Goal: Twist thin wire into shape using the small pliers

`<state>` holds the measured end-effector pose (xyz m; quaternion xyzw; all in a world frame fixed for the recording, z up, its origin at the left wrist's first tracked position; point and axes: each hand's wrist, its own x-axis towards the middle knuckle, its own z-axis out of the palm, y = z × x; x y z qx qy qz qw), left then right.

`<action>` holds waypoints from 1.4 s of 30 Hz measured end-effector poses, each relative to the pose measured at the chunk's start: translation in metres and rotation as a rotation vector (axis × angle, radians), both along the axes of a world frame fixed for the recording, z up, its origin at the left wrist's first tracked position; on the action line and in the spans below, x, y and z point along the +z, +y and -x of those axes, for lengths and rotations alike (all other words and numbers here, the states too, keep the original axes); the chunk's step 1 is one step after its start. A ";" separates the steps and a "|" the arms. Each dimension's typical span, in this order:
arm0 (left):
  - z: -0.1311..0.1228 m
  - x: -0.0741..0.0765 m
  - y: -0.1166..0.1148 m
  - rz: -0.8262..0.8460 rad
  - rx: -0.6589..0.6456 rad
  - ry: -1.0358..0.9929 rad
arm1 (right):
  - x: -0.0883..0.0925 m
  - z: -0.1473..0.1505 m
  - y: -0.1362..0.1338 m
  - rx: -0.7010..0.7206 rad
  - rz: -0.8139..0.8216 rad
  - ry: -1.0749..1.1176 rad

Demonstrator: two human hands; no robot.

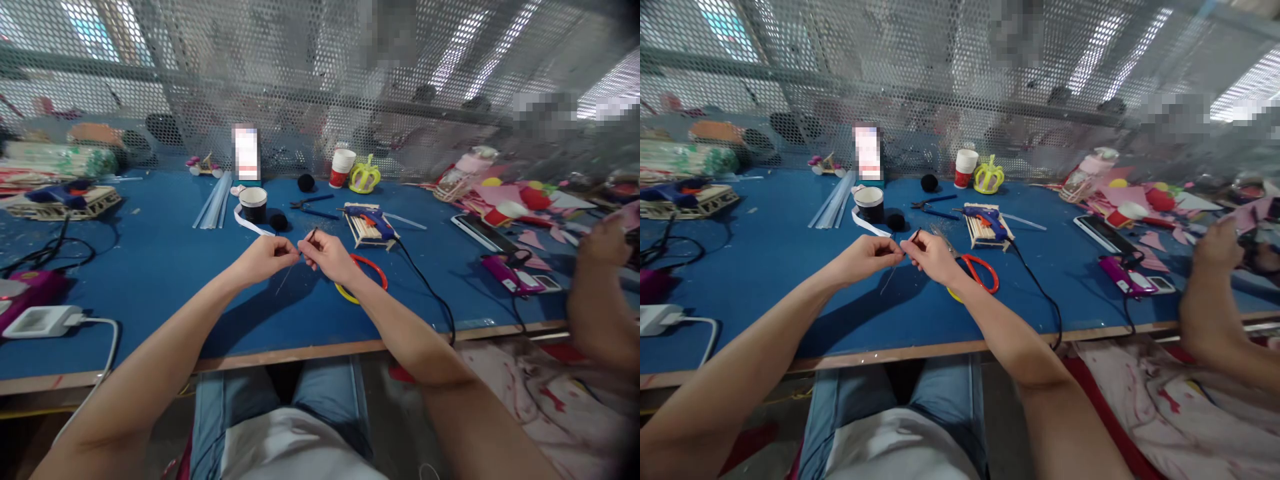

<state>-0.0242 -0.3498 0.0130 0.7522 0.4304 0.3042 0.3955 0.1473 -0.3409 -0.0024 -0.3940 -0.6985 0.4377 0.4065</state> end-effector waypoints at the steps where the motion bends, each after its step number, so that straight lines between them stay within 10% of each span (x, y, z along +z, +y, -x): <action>1: 0.000 0.000 0.000 -0.016 -0.004 0.012 | 0.000 0.000 0.000 -0.023 -0.007 -0.012; 14: -0.007 -0.002 -0.004 -0.262 0.105 0.253 | -0.007 0.003 0.004 -0.203 -0.168 -0.180; 20: -0.009 -0.006 -0.004 -0.225 0.153 0.227 | -0.007 0.005 0.003 -0.232 -0.160 -0.152; 26: -0.007 -0.006 -0.001 0.001 0.060 -0.012 | 0.000 0.002 0.001 0.043 -0.025 0.035; 42: -0.006 -0.012 0.000 -0.160 0.086 0.146 | -0.003 0.005 0.002 -0.185 -0.137 -0.086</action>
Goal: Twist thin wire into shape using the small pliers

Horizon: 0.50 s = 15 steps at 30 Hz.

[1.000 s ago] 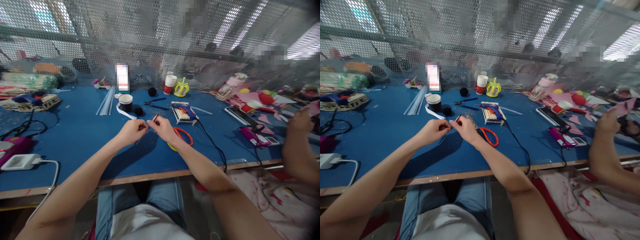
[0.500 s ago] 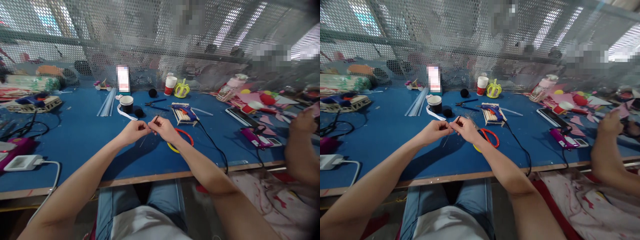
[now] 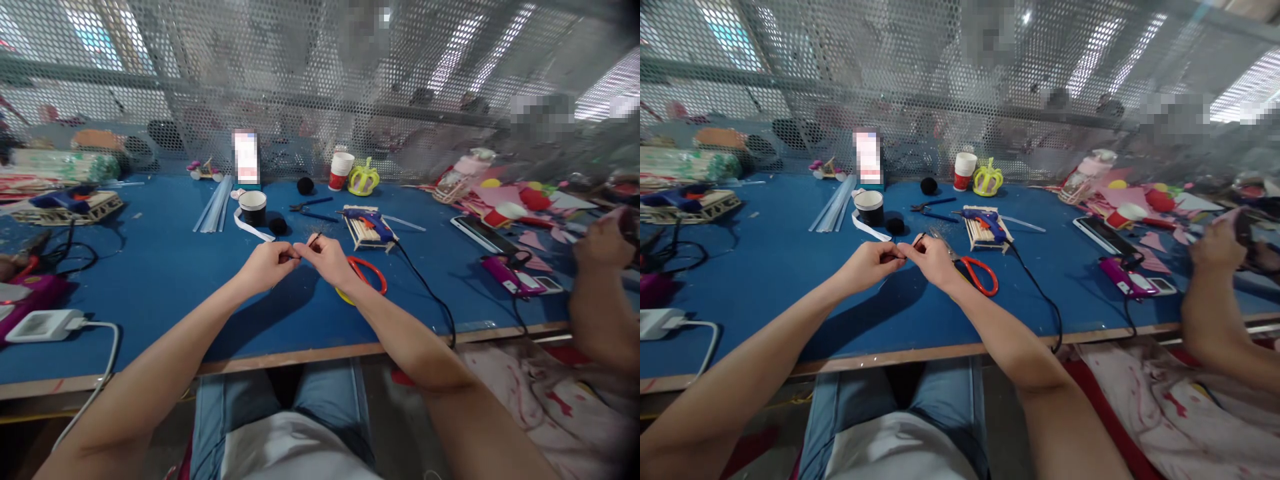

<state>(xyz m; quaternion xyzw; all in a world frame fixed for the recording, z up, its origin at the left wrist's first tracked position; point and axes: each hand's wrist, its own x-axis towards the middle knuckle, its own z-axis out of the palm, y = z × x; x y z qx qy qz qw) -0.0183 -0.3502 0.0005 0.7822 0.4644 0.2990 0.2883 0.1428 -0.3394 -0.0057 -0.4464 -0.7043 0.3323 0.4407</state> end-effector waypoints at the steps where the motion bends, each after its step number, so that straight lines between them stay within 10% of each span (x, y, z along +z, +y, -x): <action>1: -0.001 0.000 -0.001 0.003 -0.003 0.003 | -0.001 0.000 0.000 0.000 0.009 0.005; 15: 0.000 0.004 -0.001 0.179 -0.055 -0.204 | 0.006 -0.004 -0.002 0.188 0.076 0.054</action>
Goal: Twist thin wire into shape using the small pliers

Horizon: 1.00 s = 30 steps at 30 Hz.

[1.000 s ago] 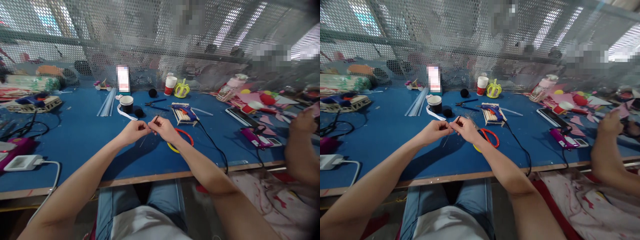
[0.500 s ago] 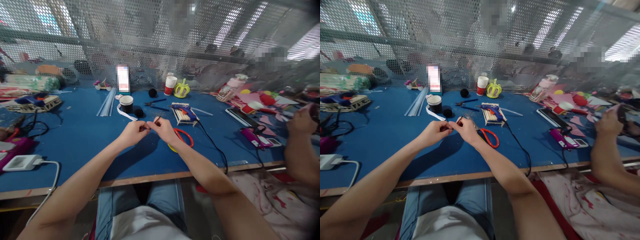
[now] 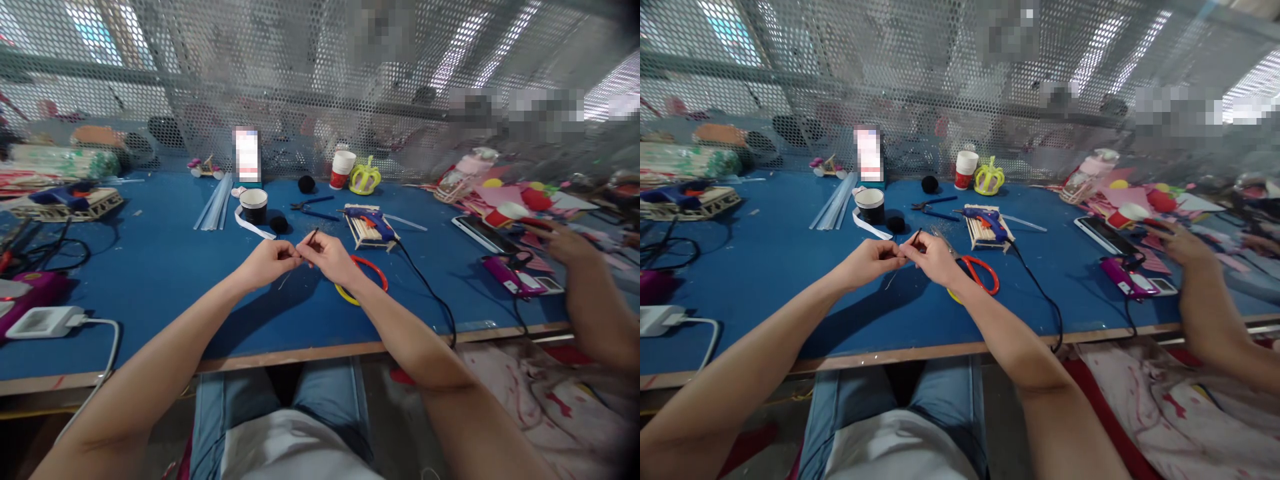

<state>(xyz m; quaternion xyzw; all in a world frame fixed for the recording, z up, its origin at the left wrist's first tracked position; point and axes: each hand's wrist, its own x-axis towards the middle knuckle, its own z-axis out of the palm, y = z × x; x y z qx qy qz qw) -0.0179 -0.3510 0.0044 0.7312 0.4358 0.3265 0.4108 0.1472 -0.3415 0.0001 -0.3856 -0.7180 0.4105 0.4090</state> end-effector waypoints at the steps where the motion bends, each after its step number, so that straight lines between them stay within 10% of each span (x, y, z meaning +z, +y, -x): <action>1: 0.000 0.000 0.000 0.004 0.001 -0.001 | 0.000 0.000 0.000 -0.021 -0.005 -0.014; 30: -0.004 0.003 -0.006 -0.245 0.114 0.299 | -0.007 0.003 0.001 -0.260 -0.196 -0.225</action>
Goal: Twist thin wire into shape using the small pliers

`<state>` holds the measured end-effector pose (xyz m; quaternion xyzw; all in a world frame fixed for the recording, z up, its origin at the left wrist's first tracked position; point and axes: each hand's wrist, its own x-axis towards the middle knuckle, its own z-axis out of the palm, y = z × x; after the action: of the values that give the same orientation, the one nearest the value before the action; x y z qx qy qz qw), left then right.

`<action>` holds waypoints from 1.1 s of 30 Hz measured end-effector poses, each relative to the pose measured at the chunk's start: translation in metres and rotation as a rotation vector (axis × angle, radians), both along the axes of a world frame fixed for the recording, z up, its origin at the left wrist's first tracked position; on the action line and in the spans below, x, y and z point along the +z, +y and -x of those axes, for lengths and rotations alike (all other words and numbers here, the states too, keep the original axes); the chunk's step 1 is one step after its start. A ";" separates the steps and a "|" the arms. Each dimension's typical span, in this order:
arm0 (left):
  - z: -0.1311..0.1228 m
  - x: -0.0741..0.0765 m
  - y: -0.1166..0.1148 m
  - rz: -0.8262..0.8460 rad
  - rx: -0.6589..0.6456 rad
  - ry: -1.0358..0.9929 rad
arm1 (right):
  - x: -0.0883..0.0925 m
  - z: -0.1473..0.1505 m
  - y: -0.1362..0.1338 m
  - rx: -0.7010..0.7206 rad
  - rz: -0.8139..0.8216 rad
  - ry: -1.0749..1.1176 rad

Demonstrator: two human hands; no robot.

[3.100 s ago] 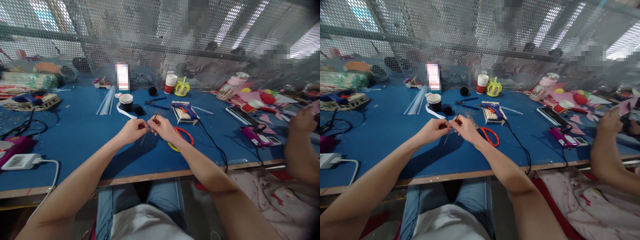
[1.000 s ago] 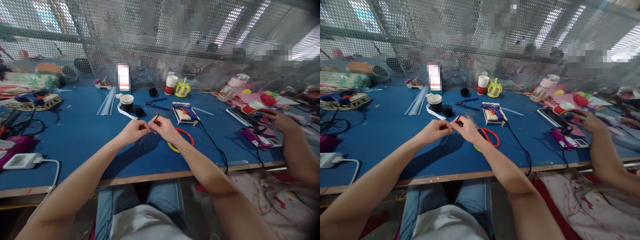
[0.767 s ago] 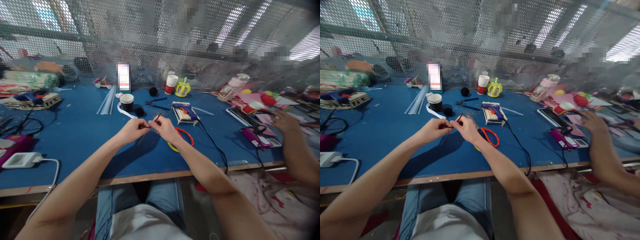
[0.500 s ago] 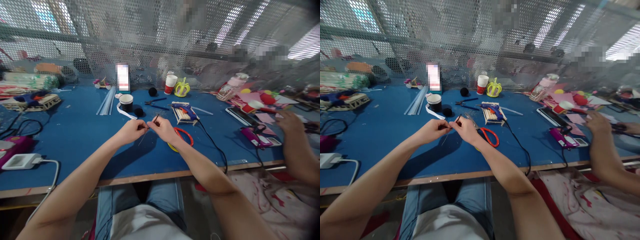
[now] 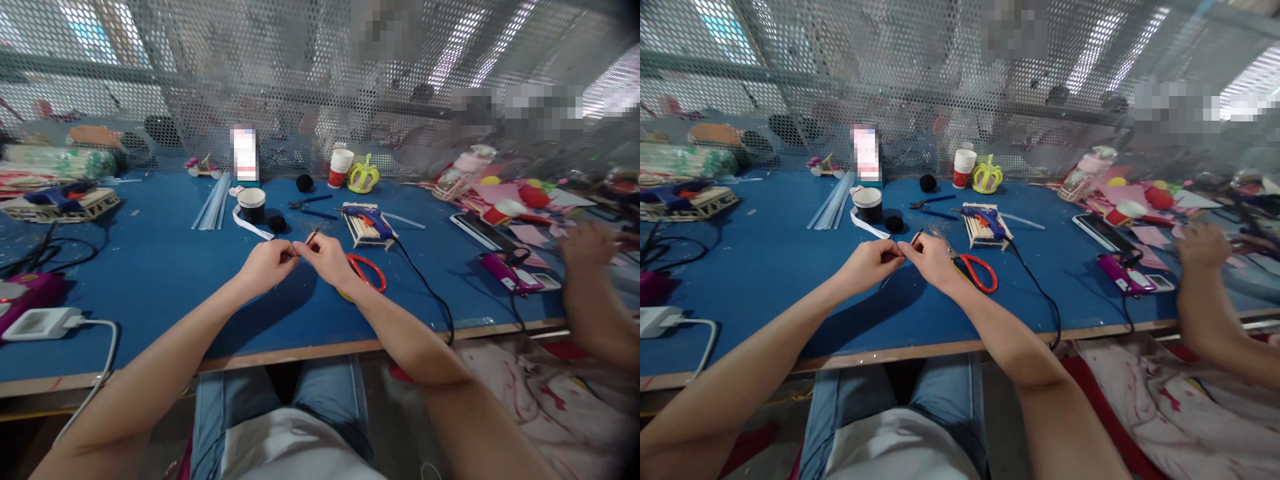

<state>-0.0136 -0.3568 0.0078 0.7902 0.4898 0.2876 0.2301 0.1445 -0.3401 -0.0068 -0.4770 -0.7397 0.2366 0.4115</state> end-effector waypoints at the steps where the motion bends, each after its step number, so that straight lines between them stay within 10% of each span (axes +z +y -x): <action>1: 0.000 -0.001 0.000 0.019 -0.002 -0.026 | 0.000 0.000 0.000 0.001 0.006 0.008; 8: 0.002 -0.001 0.004 0.253 -0.095 -0.275 | 0.005 -0.003 -0.001 0.256 0.204 0.206; 26: 0.001 -0.007 0.004 0.080 -0.056 -0.136 | -0.002 0.000 0.002 0.010 0.034 0.100; 33: 0.004 -0.002 0.005 0.240 -0.102 -0.297 | 0.005 -0.004 -0.001 0.291 0.211 0.220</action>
<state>-0.0173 -0.3523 0.0055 0.7300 0.4405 0.3285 0.4065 0.1483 -0.3407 -0.0018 -0.3768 -0.7225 0.4205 0.3990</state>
